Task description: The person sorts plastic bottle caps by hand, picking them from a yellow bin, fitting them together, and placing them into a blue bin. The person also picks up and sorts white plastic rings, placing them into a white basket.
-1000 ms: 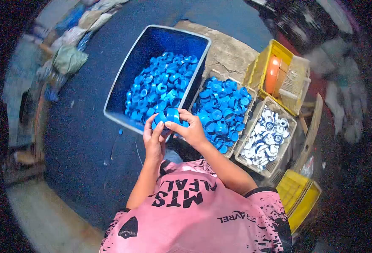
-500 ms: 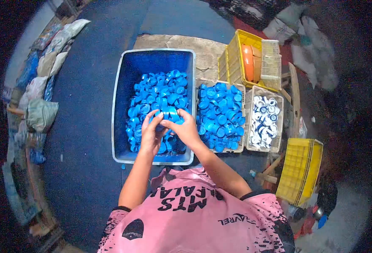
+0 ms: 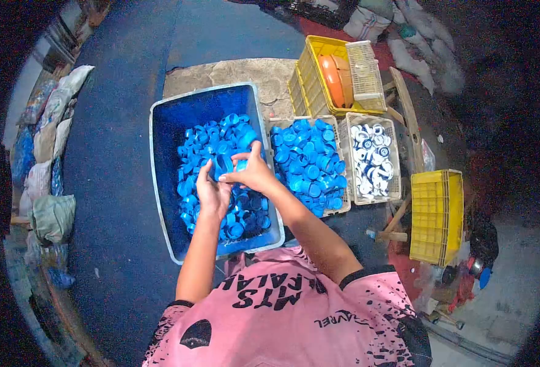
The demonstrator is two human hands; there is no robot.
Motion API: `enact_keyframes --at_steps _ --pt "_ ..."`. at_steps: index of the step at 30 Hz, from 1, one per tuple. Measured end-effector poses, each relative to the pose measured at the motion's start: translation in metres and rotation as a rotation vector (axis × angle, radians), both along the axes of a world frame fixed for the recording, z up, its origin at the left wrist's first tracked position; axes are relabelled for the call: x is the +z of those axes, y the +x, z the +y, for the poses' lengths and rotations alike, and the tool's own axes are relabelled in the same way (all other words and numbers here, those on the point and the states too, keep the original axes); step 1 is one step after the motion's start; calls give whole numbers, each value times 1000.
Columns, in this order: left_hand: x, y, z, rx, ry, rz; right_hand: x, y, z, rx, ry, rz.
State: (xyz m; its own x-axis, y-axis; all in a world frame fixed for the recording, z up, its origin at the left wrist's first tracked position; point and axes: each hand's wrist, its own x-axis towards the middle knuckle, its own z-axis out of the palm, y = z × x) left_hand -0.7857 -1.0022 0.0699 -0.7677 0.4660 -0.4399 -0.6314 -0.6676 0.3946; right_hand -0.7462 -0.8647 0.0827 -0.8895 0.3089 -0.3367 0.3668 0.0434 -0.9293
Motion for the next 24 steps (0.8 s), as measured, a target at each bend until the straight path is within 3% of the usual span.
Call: enact_keyframes --at_steps 6,9,13,18,21,22,24 --pt "-8 -17 5 134 -202 -59 7 -19 3 62 -144 22" --pt "-18 -24 2 151 -237 -48 -3 -32 8 124 38 -28" --pt "-13 -16 -1 158 -339 -25 1 -31 7 59 -533 -21" --pt "-6 -6 -5 73 -389 22 1 -27 -5 -97 -549 54" --pt "-12 0 -4 -85 -372 237 -10 -29 -7 -129 -332 29" --pt "-5 3 -1 -43 -391 297 -15 -31 -13 -212 -289 71" --pt "-11 2 -2 -61 -387 294 -17 -31 -9 -167 -335 102"
